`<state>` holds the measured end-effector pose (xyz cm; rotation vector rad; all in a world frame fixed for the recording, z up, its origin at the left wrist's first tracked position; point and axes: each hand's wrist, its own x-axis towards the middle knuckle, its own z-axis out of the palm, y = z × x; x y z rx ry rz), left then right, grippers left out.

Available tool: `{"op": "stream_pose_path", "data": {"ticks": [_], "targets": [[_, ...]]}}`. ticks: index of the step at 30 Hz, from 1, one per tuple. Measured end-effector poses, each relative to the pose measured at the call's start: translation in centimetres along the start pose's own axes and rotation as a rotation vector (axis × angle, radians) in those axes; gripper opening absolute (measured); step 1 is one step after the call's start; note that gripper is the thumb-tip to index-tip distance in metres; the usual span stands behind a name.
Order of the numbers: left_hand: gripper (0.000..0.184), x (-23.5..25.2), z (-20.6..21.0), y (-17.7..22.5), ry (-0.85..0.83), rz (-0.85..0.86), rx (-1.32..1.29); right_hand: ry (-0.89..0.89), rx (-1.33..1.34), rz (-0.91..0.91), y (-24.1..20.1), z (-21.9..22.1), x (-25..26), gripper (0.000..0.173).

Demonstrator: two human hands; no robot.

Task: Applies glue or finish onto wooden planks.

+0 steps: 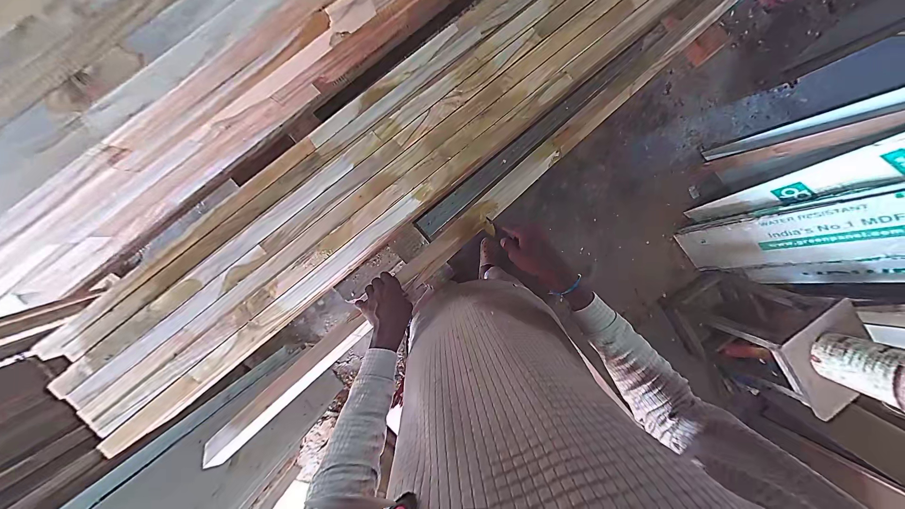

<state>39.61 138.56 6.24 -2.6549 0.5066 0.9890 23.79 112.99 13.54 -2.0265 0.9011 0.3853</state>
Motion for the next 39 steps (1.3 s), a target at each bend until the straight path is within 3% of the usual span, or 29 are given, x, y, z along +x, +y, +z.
{"op": "stream_pose_path", "data": {"ticks": [5, 8, 12, 19, 25, 28, 30, 32, 35, 37, 39], "targets": [[0.067, 0.1, -0.2, 0.2, -0.012, -0.013, -0.005, -0.007, 0.159, 0.133, 1.2, -0.6, 0.0, 0.037], [0.068, -0.1, 0.2, 0.3, 0.021, -0.015, 0.014, 0.121, 0.137, 0.150, 0.9, -1.3, -0.6, 0.033], [0.066, -0.5, 0.4, 0.5, 0.049, -0.012, 0.046, 0.150, 0.035, 0.147, -1.6, -1.9, -1.5, 0.024], [0.069, -0.1, 0.0, 0.4, 0.010, 0.002, 0.050, 0.038, -0.122, 0.091, -3.1, -1.4, -1.4, 0.019], [0.070, 1.1, -2.0, -0.7, -0.148, 0.062, -0.041, -0.136, 0.264, 0.071, 1.1, -0.6, -0.9, 0.031], [0.067, 2.3, -2.2, -1.9, -0.114, 0.106, -0.157, -0.144, 0.564, 0.075, 3.1, -0.3, -1.2, 0.030], [0.058, 2.9, -2.8, -2.4, -0.077, 0.170, -0.197, -0.139, 0.679, 0.006, 4.3, -0.2, -0.9, 0.030], [0.057, 3.9, -4.4, -3.6, -0.141, 0.303, -0.209, -0.120, 0.746, -0.079, 4.8, 0.1, -0.4, 0.027], [0.064, 6.3, -5.1, -5.4, -0.309, 0.431, -0.286, 0.004, 0.651, -0.123, 4.9, 1.6, 0.5, 0.035], [0.063, 7.9, -3.6, -6.1, -0.338, 0.491, -0.346, 0.109, 0.454, -0.163, 5.2, 3.3, 1.7, 0.052], [0.059, 8.7, -3.2, -6.2, -0.330, 0.540, -0.368, 0.234, 0.241, -0.251, 5.3, 5.5, 2.8, 0.057]]}}
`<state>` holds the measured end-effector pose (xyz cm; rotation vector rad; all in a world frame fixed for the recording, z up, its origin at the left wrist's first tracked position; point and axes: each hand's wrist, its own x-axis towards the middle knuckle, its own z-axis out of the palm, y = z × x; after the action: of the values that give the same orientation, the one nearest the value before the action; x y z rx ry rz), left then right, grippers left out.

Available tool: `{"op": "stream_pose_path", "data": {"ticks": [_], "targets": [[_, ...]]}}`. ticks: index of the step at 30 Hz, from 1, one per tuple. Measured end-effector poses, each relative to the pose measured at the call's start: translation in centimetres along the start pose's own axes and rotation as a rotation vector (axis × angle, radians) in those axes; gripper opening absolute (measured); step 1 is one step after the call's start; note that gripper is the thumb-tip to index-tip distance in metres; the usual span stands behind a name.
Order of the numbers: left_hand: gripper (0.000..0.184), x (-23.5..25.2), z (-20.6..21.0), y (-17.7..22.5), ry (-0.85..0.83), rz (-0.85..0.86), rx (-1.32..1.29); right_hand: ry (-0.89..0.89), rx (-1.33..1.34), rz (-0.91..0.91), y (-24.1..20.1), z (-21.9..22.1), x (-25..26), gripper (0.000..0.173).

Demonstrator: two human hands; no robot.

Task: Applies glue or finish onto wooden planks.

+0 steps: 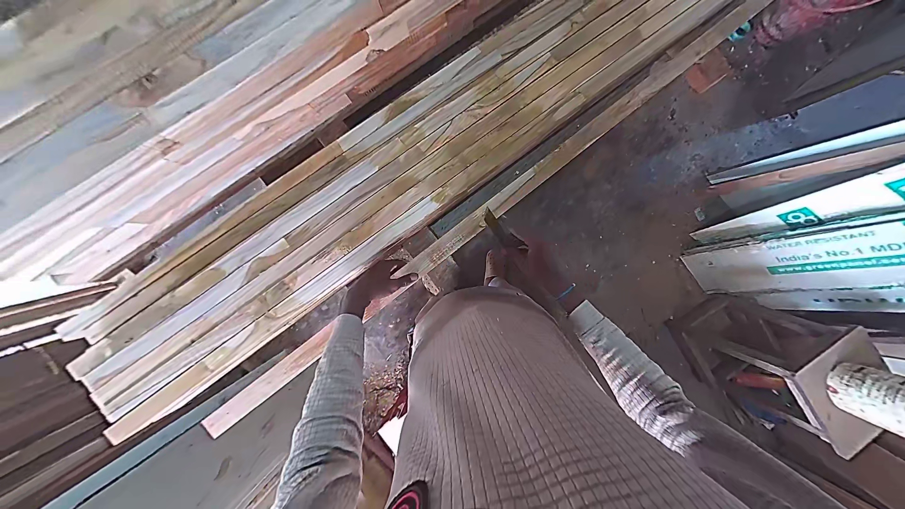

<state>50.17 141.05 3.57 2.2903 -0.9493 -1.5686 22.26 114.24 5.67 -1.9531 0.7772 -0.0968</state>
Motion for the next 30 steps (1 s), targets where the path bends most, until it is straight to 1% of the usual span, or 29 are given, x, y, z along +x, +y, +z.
{"op": "stream_pose_path", "data": {"ticks": [2, 4, 5, 7, 9, 10, 11, 12, 13, 14, 15, 17, 18, 19, 20, 22, 23, 25, 26, 27, 28, 29, 30], "targets": [[0.059, -0.1, 0.1, 0.0, 0.009, 0.001, 0.002, 0.058, -0.089, -0.121, 0.2, 2.2, 0.3, 0.054], [0.061, -0.3, 0.4, -0.5, 0.045, -0.039, -0.003, 0.064, -0.155, -0.198, 0.7, 4.4, 1.1, 0.053], [0.065, -0.4, 0.6, -0.9, 0.073, -0.068, 0.011, 0.065, -0.186, -0.222, 1.0, 5.5, 1.6, 0.053], [0.075, -1.2, 1.1, -1.3, 0.108, -0.151, 0.046, 0.127, -0.322, -0.309, 2.5, 7.5, 2.3, 0.052], [0.080, -1.7, 2.0, -1.9, 0.161, -0.201, 0.033, 0.156, -0.354, -0.342, 4.1, 8.4, 2.3, 0.051], [0.081, -1.7, 2.7, -2.2, 0.194, -0.223, 0.036, 0.137, -0.323, -0.280, 4.7, 8.5, 1.8, 0.048], [0.084, -1.8, 2.9, -2.1, 0.216, -0.250, 0.044, 0.106, -0.288, -0.165, 5.3, 8.4, 1.0, 0.042], [0.090, -1.8, 3.0, -1.7, 0.231, -0.284, 0.056, 0.073, -0.353, -0.097, 6.1, 8.2, 0.1, 0.048], [0.094, -1.6, 3.4, -1.4, 0.282, -0.305, 0.077, 0.060, -0.398, -0.023, 6.8, 7.7, -0.9, 0.049], [0.096, -1.5, 4.0, -1.0, 0.356, -0.311, 0.092, 0.083, -0.403, 0.058, 6.9, 7.1, -2.0, 0.045], [0.094, -1.4, 4.7, -0.6, 0.430, -0.312, 0.105, 0.131, -0.418, 0.102, 6.6, 6.4, -3.2, 0.045], [0.085, -1.3, 5.5, 0.2, 0.583, -0.294, 0.100, 0.222, -0.436, 0.113, 4.4, 4.1, -4.1, 0.046], [0.081, -1.7, 6.0, 0.5, 0.639, -0.287, 0.122, 0.278, -0.376, 0.116, 3.6, 3.3, -4.6, 0.043], [0.080, -2.4, 6.2, 1.0, 0.666, -0.284, 0.111, 0.335, -0.269, 0.099, 3.4, 2.8, -4.6, 0.036], [0.081, -2.8, 5.9, 1.2, 0.671, -0.288, 0.088, 0.350, -0.131, 0.131, 3.0, 2.3, -3.7, 0.036], [0.091, -2.3, 5.7, 0.9, 0.634, -0.330, 0.083, 0.359, 0.100, 0.239, 2.5, 1.8, -0.7, 0.050], [0.092, -2.0, 5.7, 0.7, 0.626, -0.333, 0.087, 0.320, 0.201, 0.309, 2.0, 1.7, 0.9, 0.054], [0.092, -1.6, 5.6, 0.4, 0.626, -0.326, 0.090, 0.266, 0.367, 0.411, 1.8, 2.3, 4.5, 0.054], [0.091, -1.4, 5.8, 0.4, 0.646, -0.323, 0.087, 0.250, 0.378, 0.428, 1.8, 2.7, 6.0, 0.056], [0.088, -1.3, 6.1, 0.6, 0.704, -0.311, 0.087, 0.237, 0.335, 0.418, 2.1, 3.0, 6.9, 0.061], [0.082, -1.4, 6.9, 0.8, 0.804, -0.285, 0.086, 0.231, 0.255, 0.392, 2.5, 3.1, 7.4, 0.067], [0.073, -1.4, 7.7, 0.9, 0.940, -0.242, 0.093, 0.213, 0.181, 0.348, 2.8, 3.3, 7.6, 0.070], [0.066, -1.6, 8.6, 0.8, 1.040, -0.206, 0.123, 0.209, 0.107, 0.289, 3.3, 3.6, 7.8, 0.071]]}}
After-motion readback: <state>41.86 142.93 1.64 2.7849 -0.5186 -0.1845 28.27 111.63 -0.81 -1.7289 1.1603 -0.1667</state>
